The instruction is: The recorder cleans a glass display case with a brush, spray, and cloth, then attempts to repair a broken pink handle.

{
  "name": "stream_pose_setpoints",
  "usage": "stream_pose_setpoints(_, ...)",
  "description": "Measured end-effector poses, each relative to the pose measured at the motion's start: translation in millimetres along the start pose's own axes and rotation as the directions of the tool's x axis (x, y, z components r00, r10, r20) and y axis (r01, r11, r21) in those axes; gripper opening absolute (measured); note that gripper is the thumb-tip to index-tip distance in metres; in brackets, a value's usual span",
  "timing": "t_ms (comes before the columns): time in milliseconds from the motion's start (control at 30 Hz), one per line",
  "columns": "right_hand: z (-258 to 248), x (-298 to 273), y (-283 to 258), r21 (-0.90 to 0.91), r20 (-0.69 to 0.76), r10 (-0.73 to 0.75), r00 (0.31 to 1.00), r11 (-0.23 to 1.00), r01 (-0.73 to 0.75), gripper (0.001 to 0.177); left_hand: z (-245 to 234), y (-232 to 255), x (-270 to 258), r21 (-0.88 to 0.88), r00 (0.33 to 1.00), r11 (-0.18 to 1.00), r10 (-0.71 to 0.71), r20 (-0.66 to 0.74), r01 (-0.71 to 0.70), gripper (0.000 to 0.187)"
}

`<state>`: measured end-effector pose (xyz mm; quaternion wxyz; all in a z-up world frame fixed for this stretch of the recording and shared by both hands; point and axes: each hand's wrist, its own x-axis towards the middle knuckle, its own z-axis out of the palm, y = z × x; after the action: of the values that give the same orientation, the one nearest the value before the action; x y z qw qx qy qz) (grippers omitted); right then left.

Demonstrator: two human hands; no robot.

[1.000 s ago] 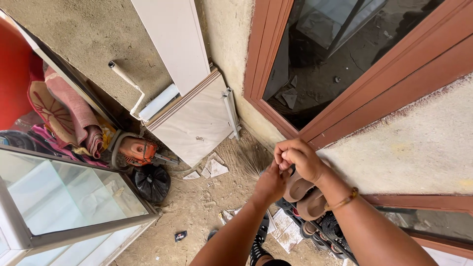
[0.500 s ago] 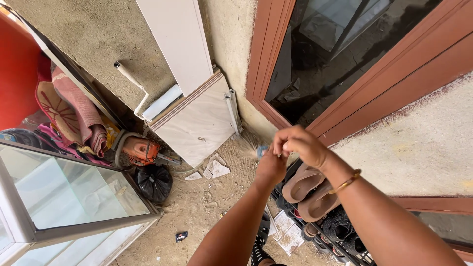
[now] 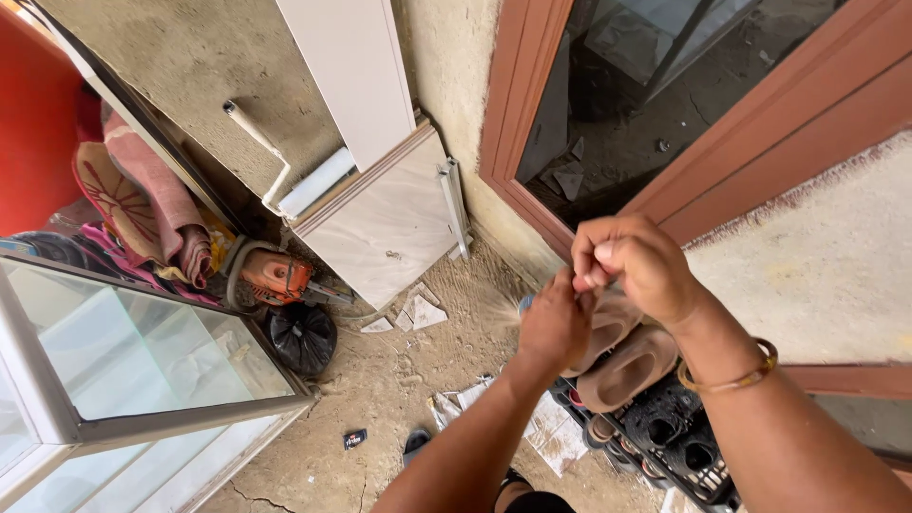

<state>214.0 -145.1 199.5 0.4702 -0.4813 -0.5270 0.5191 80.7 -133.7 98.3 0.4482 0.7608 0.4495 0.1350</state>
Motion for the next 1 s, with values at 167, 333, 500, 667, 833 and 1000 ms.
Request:
stream_pose_setpoints(167,5,-2,67,-0.041,0.018,-0.024,1.000,0.999,0.024,0.027,13,-56,15,-0.132,0.988,0.989,0.082,0.134,-0.064,0.047)
stream_pose_setpoints(333,37,-16,54,0.054,-0.032,0.082,0.996,0.995,-0.080,0.032,-12,-68,-25,-0.088,0.973,0.994,0.076,0.216,-0.058,0.057)
stream_pose_setpoints(500,50,-25,16,0.093,-0.068,-0.058,0.996,0.994,0.064,0.039,-61,-31,-58,0.049,0.929,0.994,0.077,0.361,-0.101,0.052)
stream_pose_setpoints(667,78,-29,-25,0.098,-0.194,-0.052,0.980,0.993,0.072,0.036,-72,-29,-50,-0.005,0.929,0.983,0.177,0.326,-0.186,0.052)
stream_pose_setpoints(833,119,-35,52,-0.118,-0.260,-0.040,0.965,0.993,0.009,0.032,-37,-108,-36,-0.084,0.917,0.982,0.189,0.350,-0.171,0.063)
stream_pose_setpoints(1000,166,-64,87,0.003,-0.238,0.062,0.969,0.998,-0.063,0.031,-55,-133,-94,0.143,0.891,0.989,-0.036,0.453,-0.033,0.061)
